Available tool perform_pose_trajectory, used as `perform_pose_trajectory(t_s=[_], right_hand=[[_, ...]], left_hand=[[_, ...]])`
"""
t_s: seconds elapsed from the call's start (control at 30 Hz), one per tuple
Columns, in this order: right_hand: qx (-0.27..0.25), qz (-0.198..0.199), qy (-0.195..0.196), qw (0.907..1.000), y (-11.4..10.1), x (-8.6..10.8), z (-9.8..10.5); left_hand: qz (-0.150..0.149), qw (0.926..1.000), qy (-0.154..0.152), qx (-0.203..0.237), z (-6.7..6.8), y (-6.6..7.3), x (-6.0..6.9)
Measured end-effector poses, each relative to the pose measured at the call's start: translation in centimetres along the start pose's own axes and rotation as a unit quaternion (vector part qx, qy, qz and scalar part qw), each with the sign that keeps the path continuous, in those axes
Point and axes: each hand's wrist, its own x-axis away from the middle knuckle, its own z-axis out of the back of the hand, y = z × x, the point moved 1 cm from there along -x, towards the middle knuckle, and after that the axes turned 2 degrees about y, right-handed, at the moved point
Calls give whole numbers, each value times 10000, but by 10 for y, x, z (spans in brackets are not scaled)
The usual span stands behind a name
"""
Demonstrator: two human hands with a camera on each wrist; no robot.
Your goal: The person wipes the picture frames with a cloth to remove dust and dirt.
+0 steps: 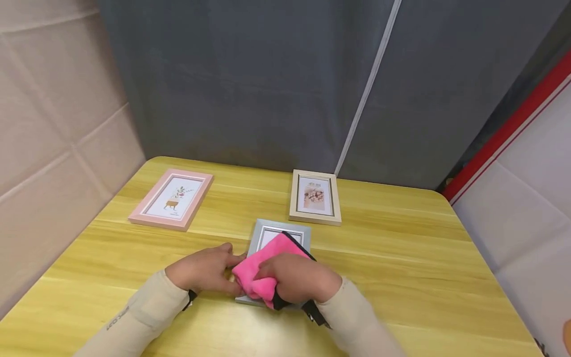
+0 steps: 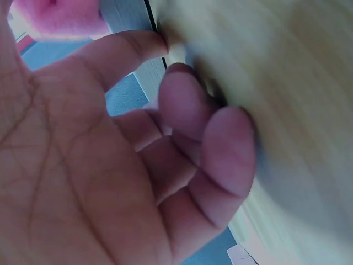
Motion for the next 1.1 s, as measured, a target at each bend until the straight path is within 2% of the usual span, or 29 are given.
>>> perform_pose_trajectory(t_s=[0.1, 0.3, 0.53, 0.67, 0.77, 0.87, 0.97, 1.1], right_hand=[[594, 131, 21, 9981, -9, 2, -9], [1558, -191, 272, 9872, -7, -9, -17], [1691, -1219, 168, 9779, 13, -36, -7], [1523, -1341, 337, 9786, 23, -45, -3], [962, -1152, 498, 9874, 30, -43, 2], [390, -816, 707, 9934, 34, -29, 8], [301, -244, 879, 9954, 32, -7, 13], [496, 284, 801, 9951, 17, 18, 4]], left_hand=[[0, 10000, -7, 52, 0, 0, 0], [-44, 10000, -3, 42, 1, 0, 1], [217, 9994, -162, -198, 3, 0, 1], [197, 9995, -185, -145, 2, 1, 1], [197, 9996, -190, -75, 2, 0, 1], [239, 9993, -257, 115, 5, -3, 2], [104, 9988, -355, 319, 9, -10, 3], [-286, 9969, -311, 669, 13, -18, -1]])
